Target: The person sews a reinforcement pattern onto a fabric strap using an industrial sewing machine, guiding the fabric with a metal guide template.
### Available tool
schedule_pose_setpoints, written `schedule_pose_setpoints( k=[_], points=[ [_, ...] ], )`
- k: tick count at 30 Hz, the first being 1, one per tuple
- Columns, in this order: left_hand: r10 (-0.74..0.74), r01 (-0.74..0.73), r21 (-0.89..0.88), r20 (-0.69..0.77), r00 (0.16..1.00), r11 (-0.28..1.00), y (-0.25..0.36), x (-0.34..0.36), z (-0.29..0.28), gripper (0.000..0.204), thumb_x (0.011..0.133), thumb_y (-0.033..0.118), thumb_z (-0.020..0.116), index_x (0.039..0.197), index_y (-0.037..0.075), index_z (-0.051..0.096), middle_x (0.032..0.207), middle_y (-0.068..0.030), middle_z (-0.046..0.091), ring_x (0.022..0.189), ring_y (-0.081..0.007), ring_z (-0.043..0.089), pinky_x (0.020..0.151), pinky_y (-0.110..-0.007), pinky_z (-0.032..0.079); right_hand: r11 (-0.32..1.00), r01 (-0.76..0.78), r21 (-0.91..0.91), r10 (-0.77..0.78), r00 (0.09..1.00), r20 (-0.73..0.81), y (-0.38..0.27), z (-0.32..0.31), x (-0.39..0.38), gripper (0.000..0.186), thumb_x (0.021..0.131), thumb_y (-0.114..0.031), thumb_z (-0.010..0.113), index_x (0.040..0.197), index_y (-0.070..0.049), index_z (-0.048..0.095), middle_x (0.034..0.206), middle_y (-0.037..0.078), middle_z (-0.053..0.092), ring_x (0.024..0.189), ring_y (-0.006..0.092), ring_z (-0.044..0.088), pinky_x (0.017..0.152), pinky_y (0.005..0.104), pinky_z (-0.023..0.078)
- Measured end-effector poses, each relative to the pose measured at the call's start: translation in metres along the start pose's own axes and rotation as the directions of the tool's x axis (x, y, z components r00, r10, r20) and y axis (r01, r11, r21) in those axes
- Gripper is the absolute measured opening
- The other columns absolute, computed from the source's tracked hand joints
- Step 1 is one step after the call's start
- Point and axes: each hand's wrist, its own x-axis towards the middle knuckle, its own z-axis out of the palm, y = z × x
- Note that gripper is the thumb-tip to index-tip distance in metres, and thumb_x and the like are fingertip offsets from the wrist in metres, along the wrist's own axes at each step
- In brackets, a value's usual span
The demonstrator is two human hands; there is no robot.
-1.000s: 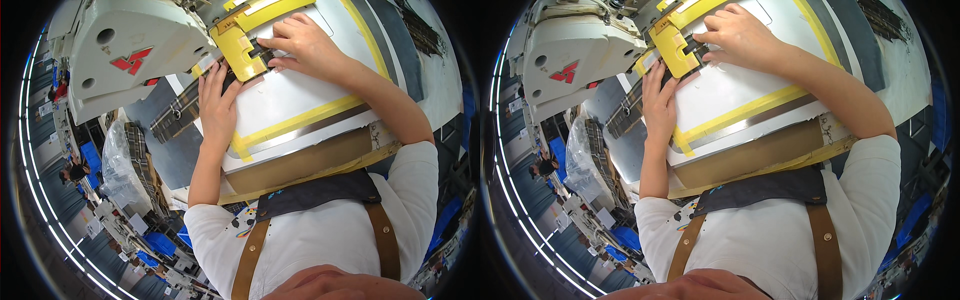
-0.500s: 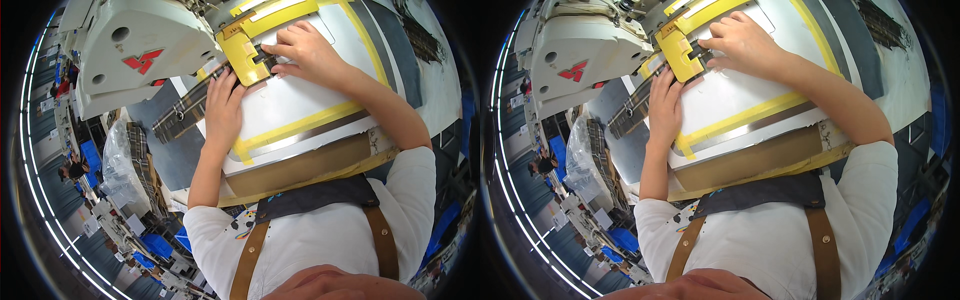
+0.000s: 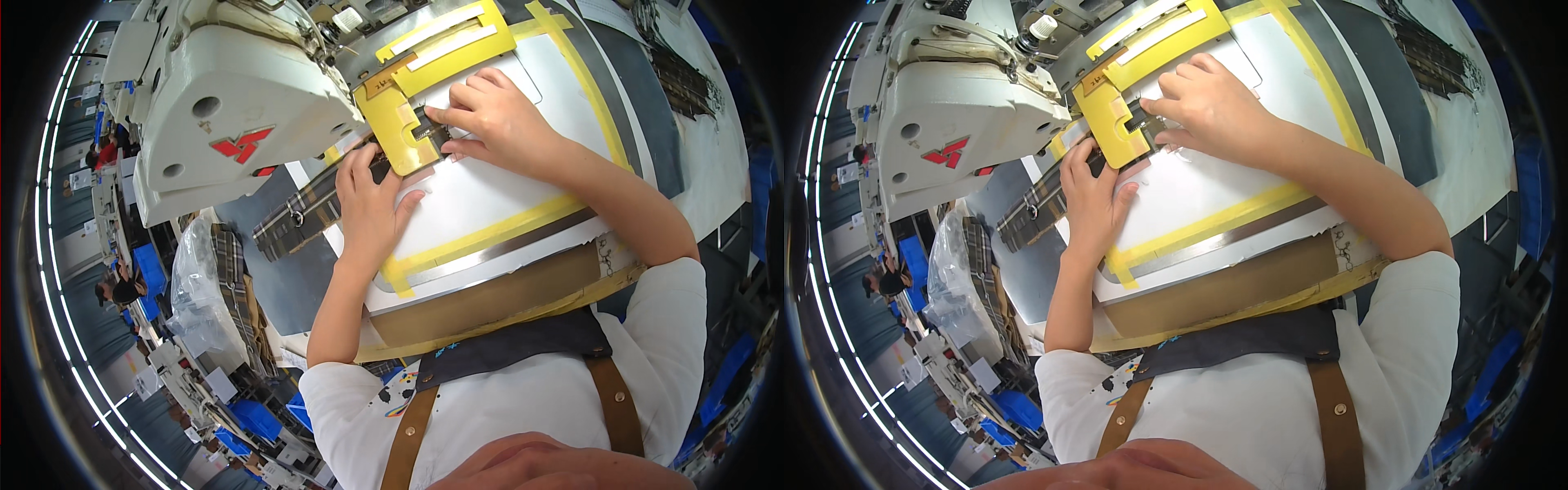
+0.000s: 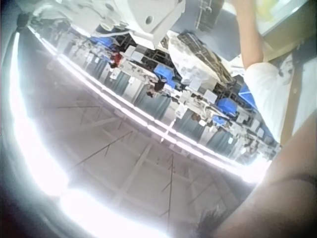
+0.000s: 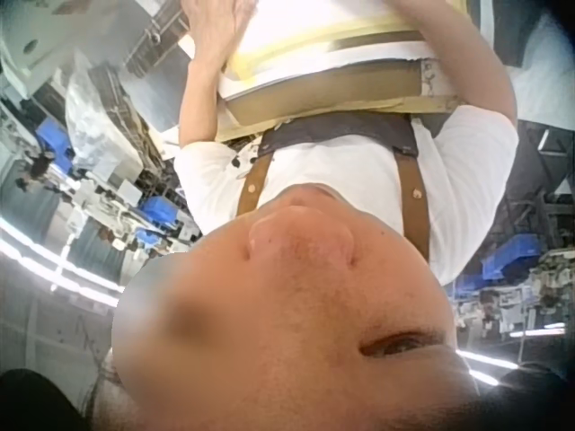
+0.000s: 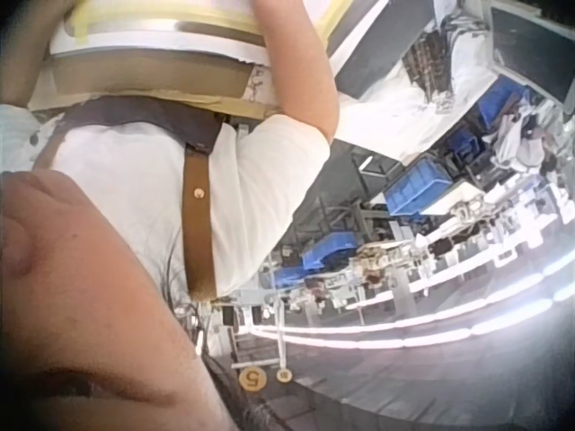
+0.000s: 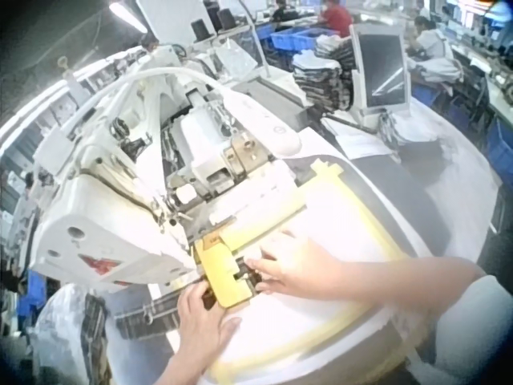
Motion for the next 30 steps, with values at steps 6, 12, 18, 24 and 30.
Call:
schedule_pose_setpoints(
  k=[6,12,18,24,30],
  points=[
    [-0.029,0.029,-0.002,-0.008,1.000,1.000,0.0033,0.0008,-0.0028,0.046,0.092,0.046,0.074,0.128,0.018,0.075,0.145,-0.0153,0.044,0.139,-0.0414,0.036,0.116,-0.057,0.032,1.000,-0.006,0.000,0.006,1.000,0.015,-0.0018,-0.0033,0.0020,0.055,0.074,-0.023,0.090,0.124,-0.009,0.073,0.093,0.004,0.059,0.093,0.0248,0.059,0.096,0.0409,0.046],
    [0.008,-0.008,0.021,-0.006,1.000,1.000,0.0023,0.0054,-0.0044,0.035,0.090,0.044,0.076,0.120,0.026,0.079,0.145,-0.0130,0.042,0.138,-0.0402,0.034,0.117,-0.057,0.030,1.000,0.004,-0.018,-0.004,1.000,0.008,-0.0024,-0.0044,0.0039,0.057,0.072,-0.024,0.090,0.124,-0.009,0.073,0.092,0.004,0.058,0.091,0.0249,0.057,0.095,0.0407,0.046],
    [0.011,-0.011,0.020,-0.007,1.000,1.000,0.0031,0.0089,-0.0057,0.025,0.090,0.043,0.076,0.112,0.033,0.082,0.146,-0.0114,0.042,0.139,-0.0383,0.034,0.117,-0.057,0.028,1.000,-0.008,-0.027,0.009,1.000,0.022,-0.0052,-0.0054,0.0039,0.059,0.070,-0.024,0.090,0.124,-0.009,0.073,0.092,0.004,0.058,0.091,0.0248,0.057,0.095,0.0408,0.047],
    [0.010,-0.010,0.032,-0.009,1.000,0.999,0.0050,0.0083,-0.0081,0.025,0.090,0.043,0.076,0.112,0.033,0.082,0.146,-0.0113,0.041,0.138,-0.0376,0.035,0.117,-0.056,0.028,0.999,-0.002,-0.033,0.003,1.000,0.015,-0.0071,-0.0063,0.0046,0.059,0.070,-0.022,0.090,0.124,-0.008,0.073,0.092,0.004,0.058,0.091,0.0250,0.057,0.096,0.0411,0.047],
    [0.011,-0.011,0.021,-0.011,1.000,1.000,0.0060,0.0094,-0.0069,0.035,0.097,0.044,0.069,0.122,0.023,0.079,0.148,-0.0164,0.042,0.139,-0.0406,0.035,0.117,-0.055,0.028,1.000,0.030,0.000,-0.030,0.999,-0.010,-0.0063,-0.0082,0.0041,0.054,0.071,-0.019,0.089,0.123,-0.010,0.074,0.093,0.003,0.058,0.093,0.0230,0.059,0.097,0.0419,0.047]
  ],
)
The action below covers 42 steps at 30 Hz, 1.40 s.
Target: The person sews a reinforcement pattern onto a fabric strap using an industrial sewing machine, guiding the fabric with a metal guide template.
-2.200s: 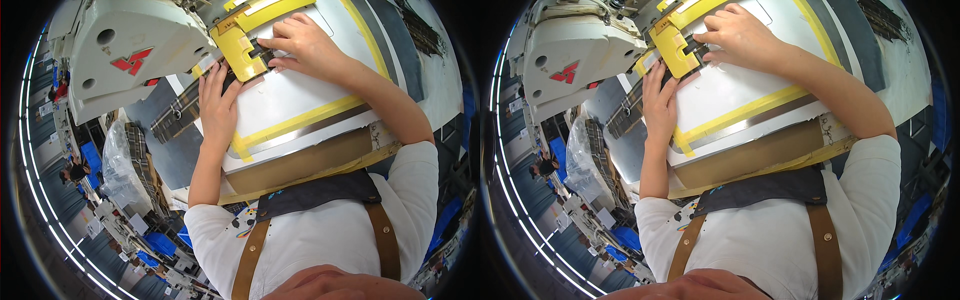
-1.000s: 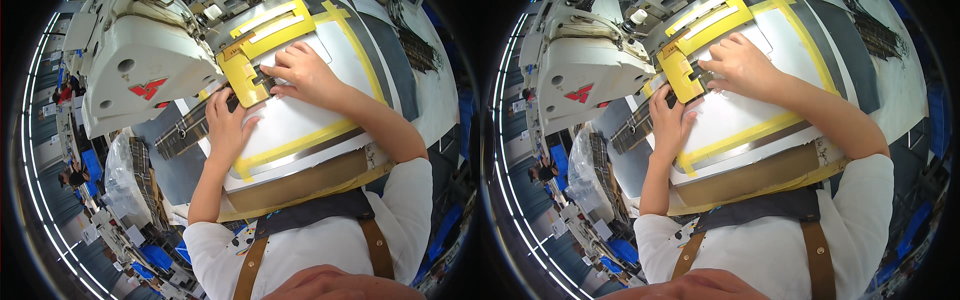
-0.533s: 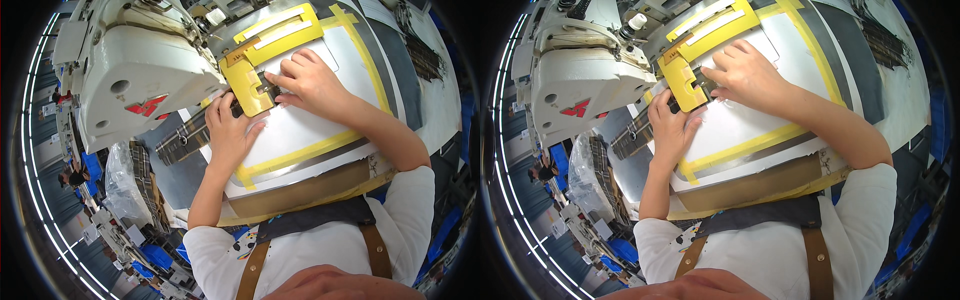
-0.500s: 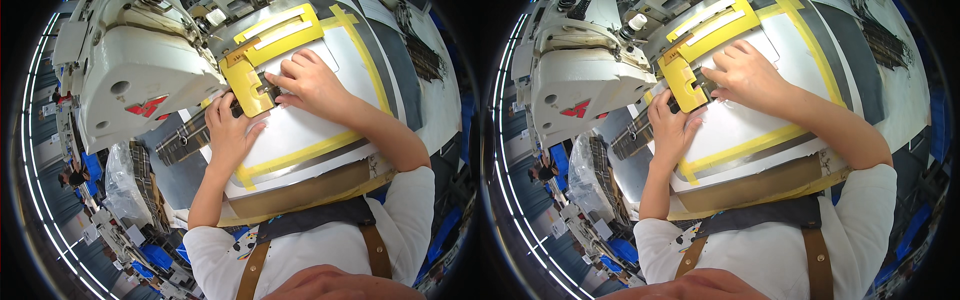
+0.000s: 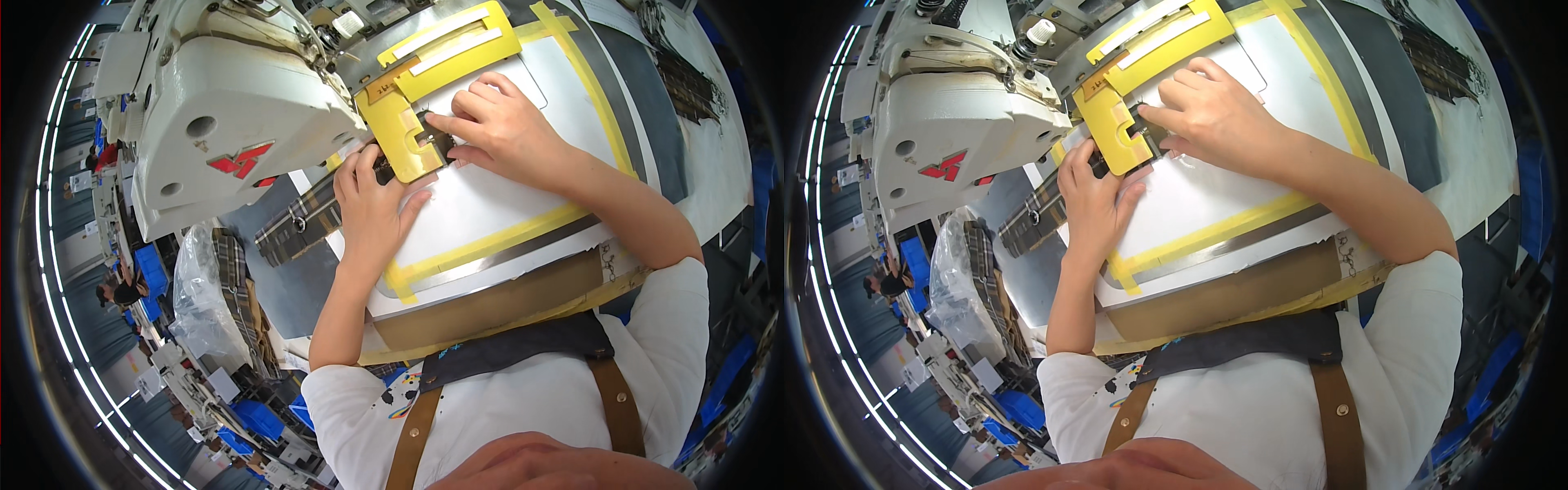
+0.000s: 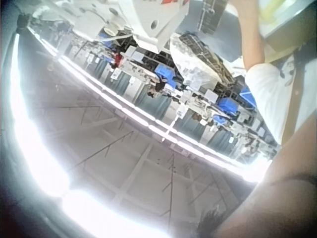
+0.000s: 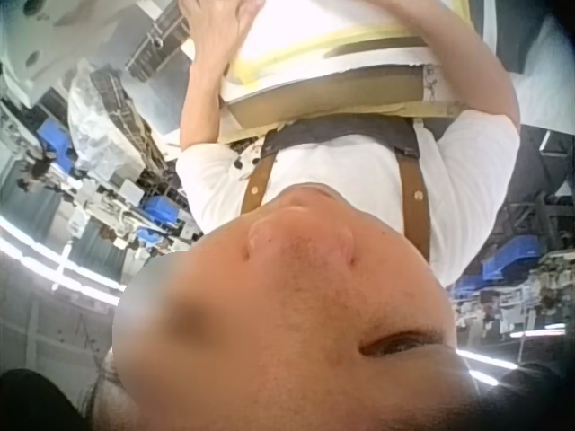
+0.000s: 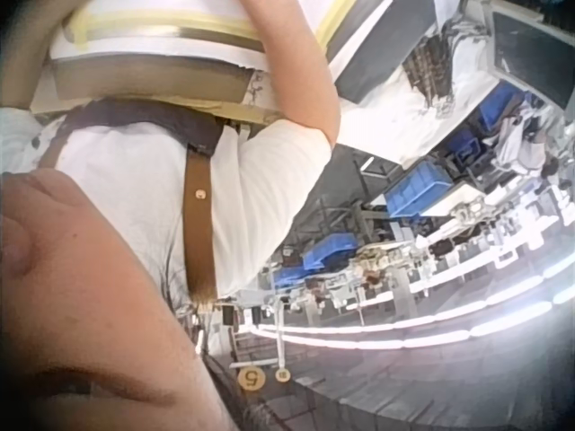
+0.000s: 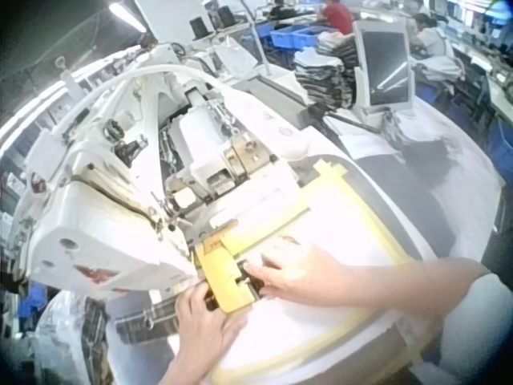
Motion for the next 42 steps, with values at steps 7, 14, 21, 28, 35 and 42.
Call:
schedule_pose_setpoints(
  k=[7,14,21,28,35,42],
  points=[
    [-0.011,0.011,-0.006,-0.002,1.000,1.000,0.000,-0.001,0.002,0.034,0.096,0.041,0.071,0.125,0.025,0.078,0.147,-0.0162,0.042,0.139,-0.0406,0.034,0.118,-0.055,0.028,0.994,0.109,0.007,-0.109,0.994,0.016,0.002,0.005,-0.004,0.042,0.075,-0.017,0.087,0.116,-0.010,0.077,0.096,0.001,0.062,0.095,0.0203,0.060,0.097,0.0403,0.046],
    [-0.010,0.009,-0.035,-0.043,0.999,0.999,-0.002,-0.002,0.005,0.032,0.092,0.041,0.076,0.116,0.020,0.080,0.147,-0.0138,0.042,0.140,-0.0389,0.034,0.117,-0.058,0.028,0.974,0.199,-0.108,-0.187,0.976,0.111,-0.001,-0.002,-0.003,0.040,0.076,-0.019,0.083,0.114,-0.008,0.077,0.101,0.001,0.063,0.103,0.0197,0.061,0.099,0.0398,0.047],
    [0.014,-0.018,-0.040,-0.085,0.996,0.999,0.000,-0.001,0.006,0.032,0.094,0.040,0.075,0.121,0.023,0.079,0.145,-0.0129,0.044,0.139,-0.0384,0.036,0.116,-0.056,0.029,0.993,0.045,0.112,-0.047,0.999,0.014,0.007,-0.001,-0.005,0.034,0.082,-0.010,0.081,0.115,-0.006,0.075,0.122,0.004,0.068,0.118,0.0267,0.063,0.103,0.0438,0.048],
    [0.036,-0.041,-0.029,-0.155,0.987,0.999,-0.003,-0.003,0.007,0.036,0.093,0.039,0.075,0.125,0.022,0.076,0.143,-0.0129,0.046,0.137,-0.0384,0.038,0.116,-0.056,0.030,0.991,0.133,-0.025,-0.130,0.987,0.095,-0.004,-0.009,-0.012,0.032,0.086,-0.007,0.077,0.117,-0.008,0.075,0.128,0.004,0.070,0.128,0.0252,0.062,0.119,0.0486,0.040],
    [0.068,-0.079,-0.111,-0.102,0.992,0.991,-0.022,-0.033,0.000,0.053,0.097,0.031,0.071,0.147,0.016,0.060,0.156,-0.0145,0.048,0.147,-0.0382,0.041,0.123,-0.052,0.033,0.964,0.169,-0.205,-0.161,0.985,0.055,-0.012,-0.011,-0.014,0.026,0.088,-0.013,0.077,0.114,-0.011,0.077,0.124,-0.001,0.072,0.128,0.0204,0.061,0.128,0.0488,0.031],
    [0.028,-0.045,-0.086,-0.191,0.981,0.995,-0.026,-0.046,0.003,0.047,0.101,0.032,0.067,0.146,0.017,0.062,0.155,-0.0101,0.054,0.148,-0.0322,0.045,0.124,-0.052,0.033,0.967,0.168,-0.192,-0.160,0.986,0.055,-0.012,-0.010,-0.017,0.030,0.090,-0.013,0.076,0.120,-0.013,0.076,0.127,-0.001,0.072,0.130,0.0206,0.060,0.130,0.0504,0.026]
  ],
)
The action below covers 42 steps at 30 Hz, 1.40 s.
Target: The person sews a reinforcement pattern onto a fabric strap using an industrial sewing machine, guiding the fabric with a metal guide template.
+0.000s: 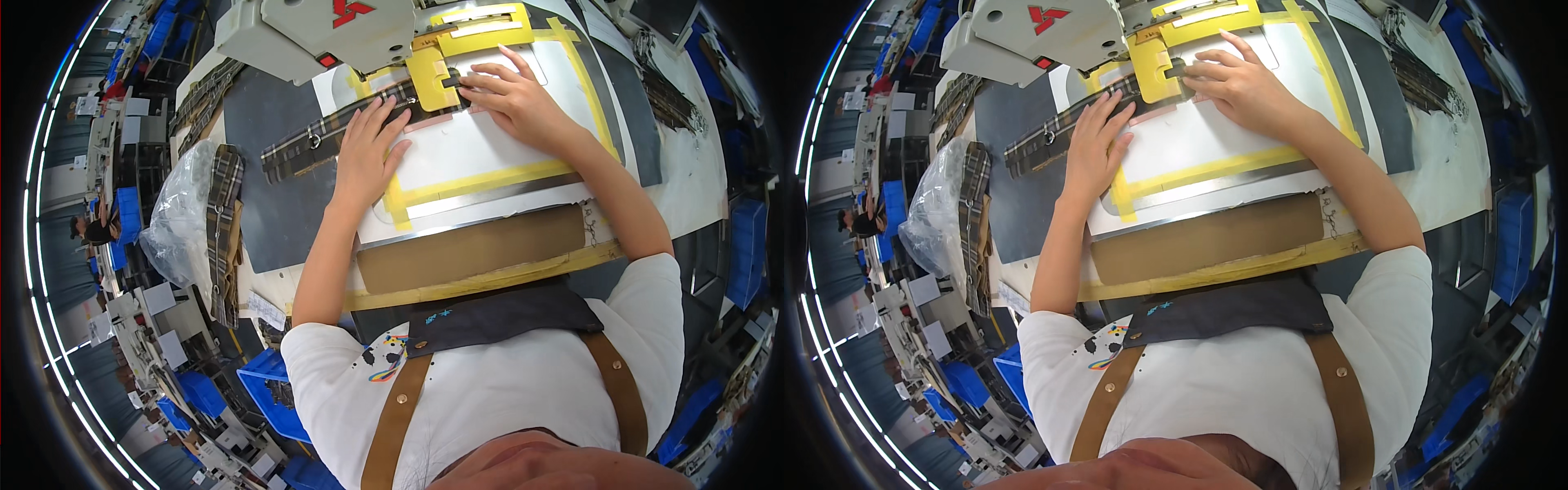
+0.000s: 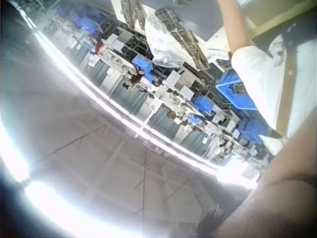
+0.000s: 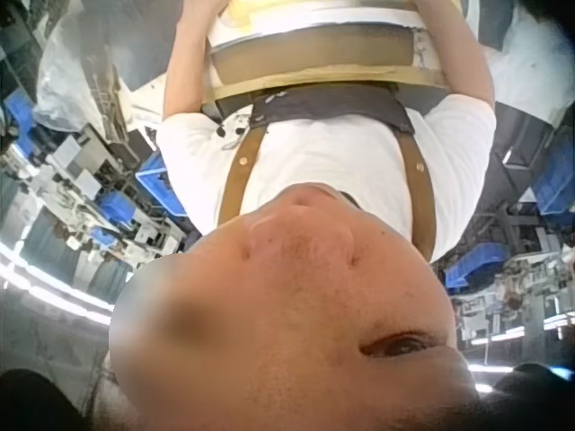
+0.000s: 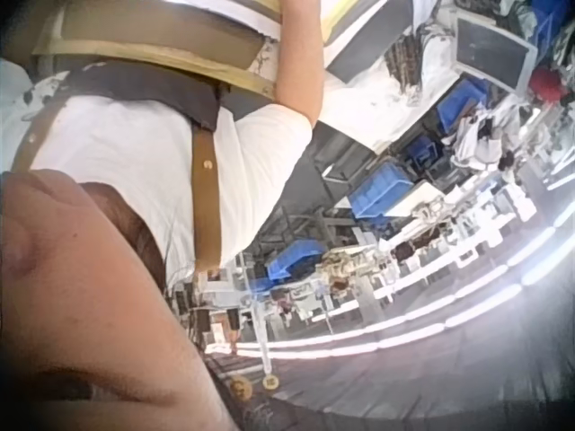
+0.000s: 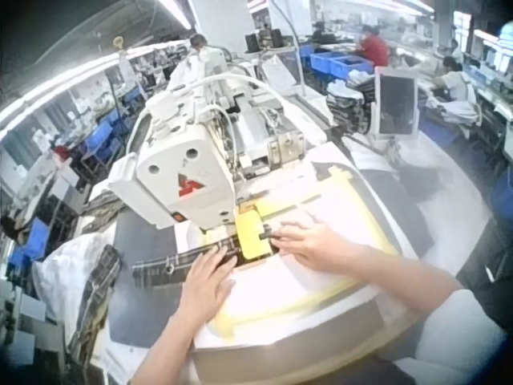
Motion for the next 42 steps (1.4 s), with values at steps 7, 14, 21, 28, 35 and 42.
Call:
schedule_pose_setpoints(
  k=[7,14,21,28,35,42],
  points=[
    [-0.001,0.002,0.027,-0.035,0.999,1.000,0.000,-0.002,0.004,0.044,0.103,0.034,0.065,0.144,0.019,0.065,0.155,-0.0088,0.056,0.148,-0.0315,0.046,0.124,-0.052,0.034,0.998,-0.017,0.056,0.014,0.998,0.060,0.006,0.004,-0.005,0.039,0.092,-0.008,0.070,0.131,-0.015,0.074,0.135,0.004,0.069,0.134,0.0249,0.058,0.128,0.0573,0.025],
    [-0.010,0.013,0.051,-0.057,0.998,0.999,0.001,-0.004,0.006,0.043,0.103,0.036,0.064,0.143,0.022,0.066,0.155,-0.0065,0.057,0.147,-0.0307,0.047,0.123,-0.050,0.035,0.997,-0.028,0.072,0.024,0.998,0.060,0.008,0.008,-0.008,0.040,0.092,-0.007,0.069,0.131,-0.016,0.074,0.135,0.004,0.069,0.134,0.0243,0.058,0.128,0.0572,0.024],
    [-0.012,0.016,0.050,-0.068,0.998,0.999,0.000,-0.004,0.007,0.044,0.103,0.036,0.064,0.144,0.022,0.066,0.156,-0.0068,0.057,0.147,-0.0310,0.048,0.123,-0.050,0.035,1.000,-0.014,0.025,0.014,1.000,0.011,0.005,0.008,-0.007,0.032,0.094,-0.012,0.072,0.126,-0.017,0.075,0.129,0.001,0.071,0.129,0.0210,0.061,0.130,0.0540,0.025],
    [-0.007,0.011,0.046,-0.067,0.998,0.999,0.000,-0.004,0.006,0.044,0.103,0.035,0.064,0.144,0.021,0.066,0.155,-0.0090,0.056,0.146,-0.0320,0.048,0.123,-0.051,0.035,1.000,0.006,-0.008,-0.006,1.000,0.011,0.003,0.007,-0.006,0.034,0.093,-0.012,0.073,0.126,-0.016,0.074,0.129,0.000,0.071,0.129,0.0203,0.061,0.129,0.0544,0.025],
    [-0.004,0.006,0.063,-0.027,1.000,0.998,0.005,-0.003,0.004,0.040,0.102,0.039,0.064,0.140,0.029,0.070,0.157,-0.0105,0.054,0.147,-0.0355,0.046,0.124,-0.054,0.031,0.998,0.032,-0.055,-0.031,0.999,0.018,0.002,0.004,-0.006,0.037,0.089,-0.010,0.075,0.126,-0.014,0.075,0.131,0.000,0.070,0.129,0.0201,0.061,0.130,0.0529,0.025],
    [-0.033,0.035,0.063,-0.029,0.999,0.997,0.006,-0.002,0.005,0.041,0.101,0.041,0.065,0.140,0.029,0.070,0.157,-0.0098,0.054,0.147,-0.0350,0.046,0.124,-0.054,0.032,0.994,0.057,-0.093,-0.057,0.998,0.011,-0.003,0.002,-0.007,0.036,0.090,-0.012,0.074,0.125,-0.011,0.075,0.130,-0.001,0.070,0.125,0.0195,0.062,0.130,0.0513,0.026]
  ],
)
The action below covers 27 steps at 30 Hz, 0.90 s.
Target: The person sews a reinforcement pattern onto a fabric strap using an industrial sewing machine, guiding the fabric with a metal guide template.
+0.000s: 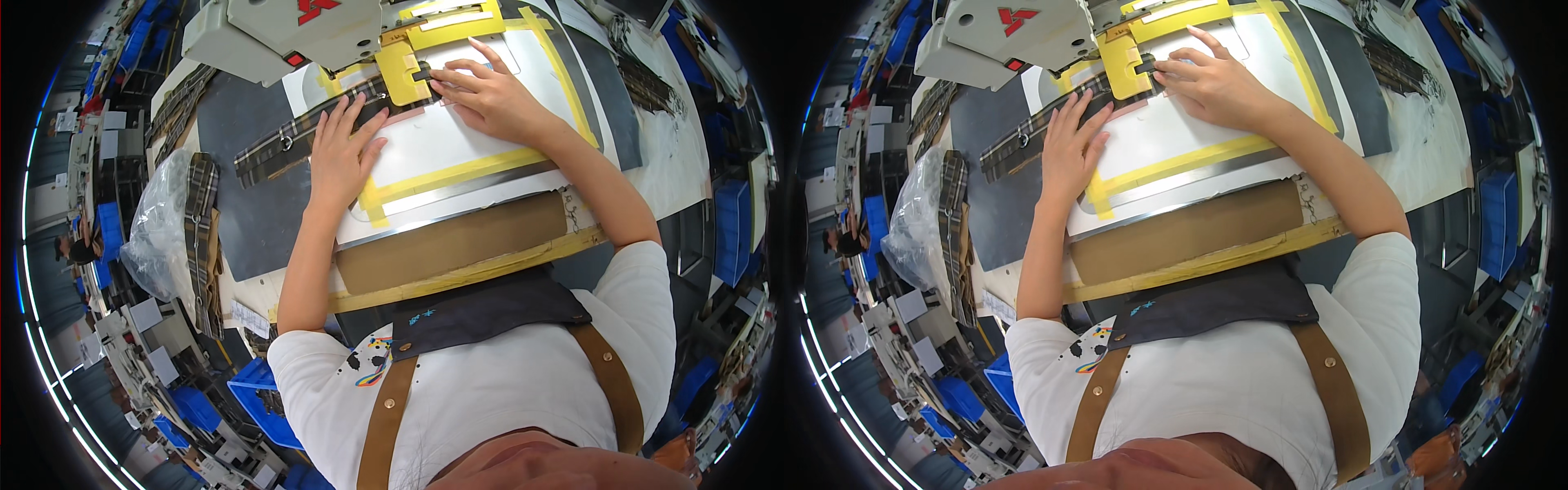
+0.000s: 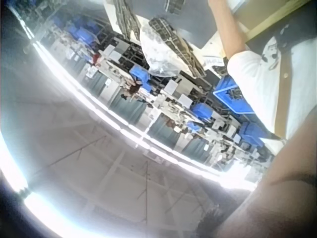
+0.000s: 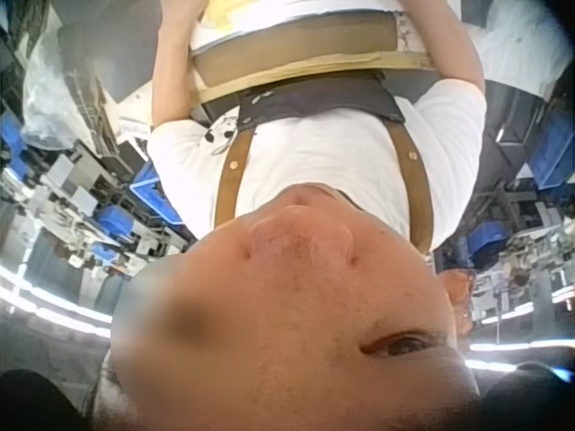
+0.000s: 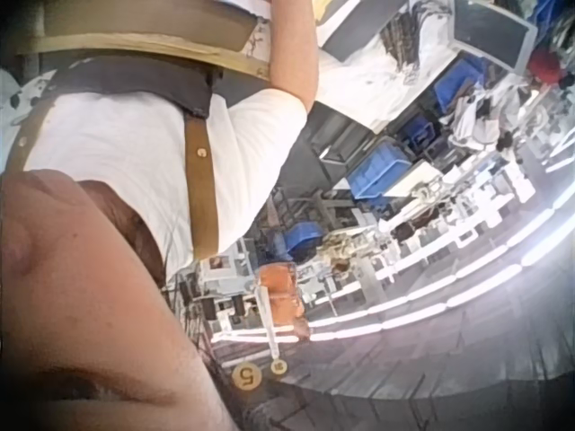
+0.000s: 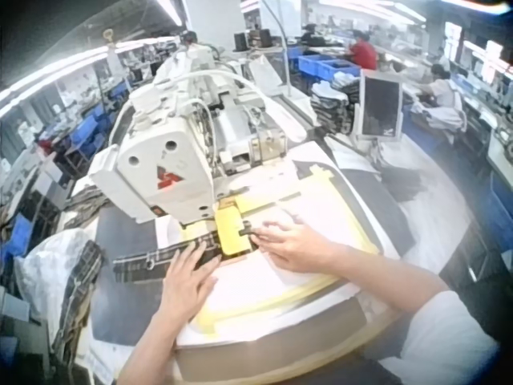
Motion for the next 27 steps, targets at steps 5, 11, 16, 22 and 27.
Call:
schedule_pose_setpoints(
  k=[5,11,16,22,27],
  points=[
    [0.004,-0.004,0.002,0.002,1.000,1.000,-0.0003,-0.0020,-0.0011,0.042,0.101,0.039,0.065,0.142,0.028,0.069,0.157,-0.0091,0.054,0.147,-0.0347,0.047,0.123,-0.054,0.032,1.000,0.001,0.000,-0.001,1.000,-0.022,-0.0022,-0.0015,-0.0002,0.032,0.095,-0.017,0.073,0.126,-0.011,0.075,0.128,-0.001,0.070,0.123,0.0190,0.062,0.128,0.0509,0.027],
    [0.004,-0.004,0.008,0.010,1.000,1.000,-0.0023,-0.0015,-0.0001,0.042,0.102,0.037,0.064,0.143,0.027,0.068,0.157,-0.0090,0.054,0.147,-0.0343,0.046,0.123,-0.055,0.032,1.000,-0.017,-0.015,0.017,1.000,-0.009,-0.0010,0.0028,-0.0018,0.032,0.097,-0.020,0.071,0.128,-0.012,0.075,0.129,0.000,0.071,0.125,0.0178,0.061,0.129,0.0505,0.025],
    [0.011,-0.012,0.021,0.031,0.999,1.000,-0.0014,-0.0004,-0.0016,0.042,0.105,0.032,0.059,0.145,0.024,0.066,0.159,-0.0094,0.052,0.150,-0.0337,0.044,0.125,-0.054,0.030,1.000,-0.020,-0.019,0.020,1.000,-0.004,0.0000,0.0032,-0.0021,0.032,0.098,-0.020,0.071,0.129,-0.012,0.075,0.131,-0.001,0.070,0.126,0.0175,0.061,0.129,0.0505,0.025],
    [0.007,-0.007,0.002,0.034,0.999,1.000,-0.0023,0.0001,-0.0006,0.042,0.102,0.036,0.065,0.143,0.025,0.068,0.158,-0.0106,0.053,0.148,-0.0364,0.045,0.124,-0.056,0.030,0.999,-0.039,0.028,0.039,0.999,-0.006,0.0008,0.0035,-0.0018,0.030,0.096,-0.018,0.072,0.125,-0.011,0.075,0.132,0.001,0.070,0.127,0.0185,0.061,0.129,0.0512,0.025],
    [0.014,-0.012,-0.024,0.078,0.997,1.000,0.0001,0.0036,-0.0053,0.047,0.100,0.038,0.067,0.143,0.020,0.066,0.163,-0.0105,0.047,0.150,-0.0373,0.040,0.125,-0.056,0.026,0.989,-0.056,0.133,0.060,0.998,-0.031,0.0002,0.0028,0.0026,0.026,0.093,-0.015,0.073,0.117,-0.008,0.075,0.134,0.005,0.068,0.132,0.0214,0.059,0.128,0.0530,0.027]
  ],
)
